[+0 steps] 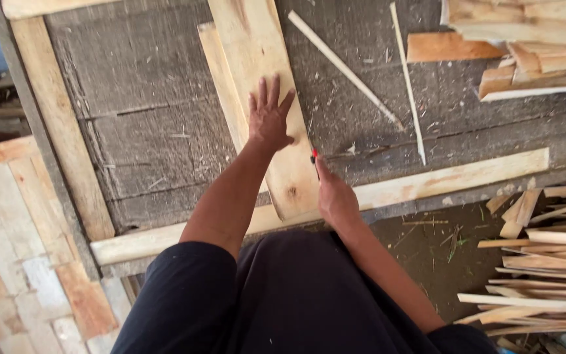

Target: The recorder trims thin wooden slats with a utility knife and organizes them on a workbench.

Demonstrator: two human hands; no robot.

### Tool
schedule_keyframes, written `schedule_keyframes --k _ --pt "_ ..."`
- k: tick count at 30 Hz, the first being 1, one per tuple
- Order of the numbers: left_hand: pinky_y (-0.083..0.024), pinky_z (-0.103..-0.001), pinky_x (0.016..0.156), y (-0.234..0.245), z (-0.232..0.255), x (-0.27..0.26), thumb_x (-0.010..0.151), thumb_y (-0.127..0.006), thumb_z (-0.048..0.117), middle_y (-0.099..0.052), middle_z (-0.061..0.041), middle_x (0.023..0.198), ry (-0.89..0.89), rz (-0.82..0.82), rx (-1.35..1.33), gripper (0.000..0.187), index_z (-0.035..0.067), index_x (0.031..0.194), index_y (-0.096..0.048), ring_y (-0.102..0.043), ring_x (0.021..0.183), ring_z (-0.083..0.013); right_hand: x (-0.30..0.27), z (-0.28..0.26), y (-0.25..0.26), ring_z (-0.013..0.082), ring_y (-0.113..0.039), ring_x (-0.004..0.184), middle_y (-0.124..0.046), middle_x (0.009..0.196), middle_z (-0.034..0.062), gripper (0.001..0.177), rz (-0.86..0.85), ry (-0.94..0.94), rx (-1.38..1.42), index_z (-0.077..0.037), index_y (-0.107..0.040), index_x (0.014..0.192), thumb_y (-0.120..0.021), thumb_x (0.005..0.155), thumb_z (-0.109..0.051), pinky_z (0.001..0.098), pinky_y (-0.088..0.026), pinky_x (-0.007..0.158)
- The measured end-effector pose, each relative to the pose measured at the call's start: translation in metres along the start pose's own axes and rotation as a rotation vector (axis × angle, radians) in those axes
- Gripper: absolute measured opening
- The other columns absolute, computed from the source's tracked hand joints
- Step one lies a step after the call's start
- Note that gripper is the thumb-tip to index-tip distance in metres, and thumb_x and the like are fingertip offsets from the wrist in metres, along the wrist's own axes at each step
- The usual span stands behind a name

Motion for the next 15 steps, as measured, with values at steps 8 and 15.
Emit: schedule_keyframes --k 8,15 --pt "-0.008 -0.061 0.127 0.005 0.003 -0.003 0.061 -0.094 0.059 0.013 -0.015 0.171 0.015 -0.050 -0.028 0.134 0.029 0.166 -0.016 0.008 0.157 -0.0412 0.001 0.018 0.029 0.0409 -0.072 0.093 -0.072 0.111 0.0233 0.061 -0.034 0.036 0.008 -0.016 -0.040 0.156 -0.053 0.097 -0.010 0.0524 -0.057 0.083" --pt "-0.009 -0.061 0.127 0.009 0.001 -0.004 0.060 -0.095 0.057 0.011 -0.015 0.171 0.019 -0.024 -0.043 0.135 0.029 0.166 -0.017 0.007 0.158 -0.0415 0.034 0.012 0.000 0.0434 -0.070 0.093 -0.071 0.109 0.0242 0.061 0.122 0.080 0.041 -0.017 -0.040 0.157 -0.055 0.099 -0.012 0.0558 -0.055 0.082"
Point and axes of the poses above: each hand's wrist, its own x-axis towards the middle knuckle, its own y-axis out of the back of the hand, z = x × y, the point moved 7 cm from there along x, towards the middle knuckle
